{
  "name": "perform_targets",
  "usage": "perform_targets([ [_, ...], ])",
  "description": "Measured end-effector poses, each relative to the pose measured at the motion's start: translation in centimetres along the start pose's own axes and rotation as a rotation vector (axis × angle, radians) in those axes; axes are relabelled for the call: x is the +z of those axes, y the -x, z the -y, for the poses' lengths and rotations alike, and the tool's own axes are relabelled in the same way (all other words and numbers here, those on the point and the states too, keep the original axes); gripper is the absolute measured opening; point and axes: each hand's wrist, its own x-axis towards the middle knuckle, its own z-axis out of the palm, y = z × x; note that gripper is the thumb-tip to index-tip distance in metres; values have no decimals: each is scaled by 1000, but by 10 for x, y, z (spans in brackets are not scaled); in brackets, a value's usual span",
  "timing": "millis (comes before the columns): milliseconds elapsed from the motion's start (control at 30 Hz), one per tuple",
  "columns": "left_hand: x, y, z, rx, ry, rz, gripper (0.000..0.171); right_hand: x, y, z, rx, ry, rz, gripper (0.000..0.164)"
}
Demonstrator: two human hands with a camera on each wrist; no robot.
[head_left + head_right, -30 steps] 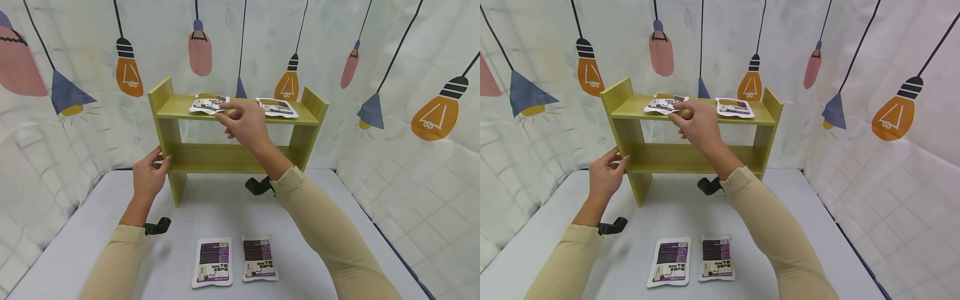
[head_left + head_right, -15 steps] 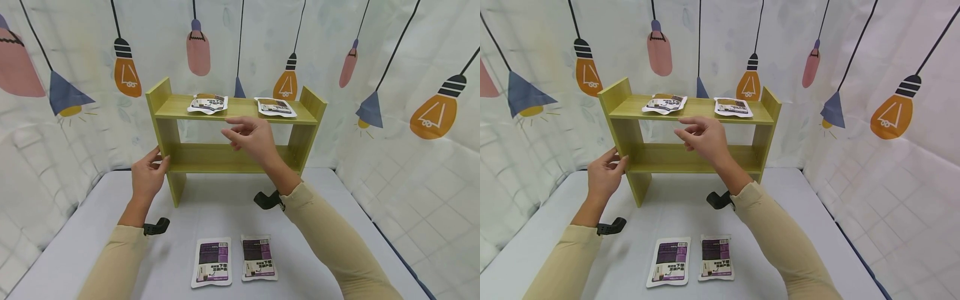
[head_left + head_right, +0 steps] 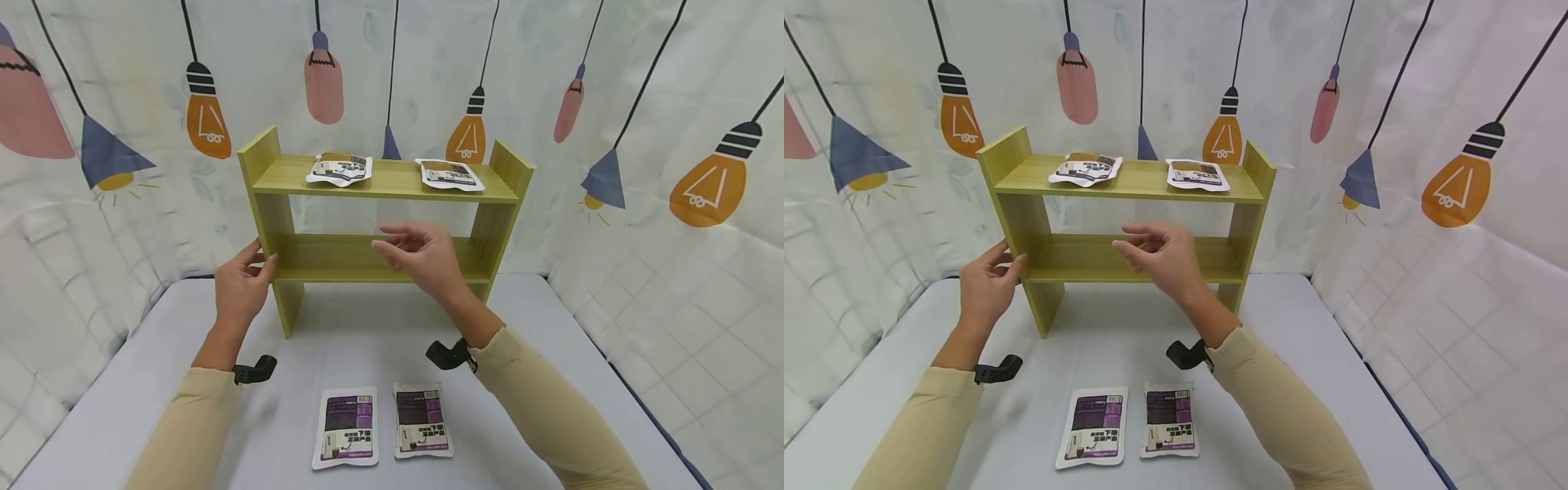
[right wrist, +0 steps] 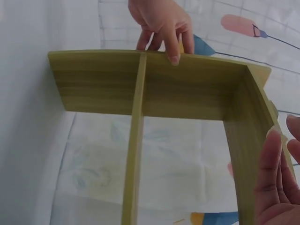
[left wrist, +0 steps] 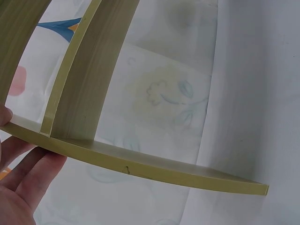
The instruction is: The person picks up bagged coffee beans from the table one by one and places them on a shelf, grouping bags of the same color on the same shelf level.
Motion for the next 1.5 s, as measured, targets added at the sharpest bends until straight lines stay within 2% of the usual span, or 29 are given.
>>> perform_targets([
  [900,0,-1,-1,-8,-34,8,45,-12,75,-48,161,14,-55,31],
  [1200,-1,-2,-2,-15,-44,7,45,-16,105,-62,214,78,-80,30],
  [1500,0,-1,-3,-17,-34,15,46,-15,131,-77,273,84,-88,29],
])
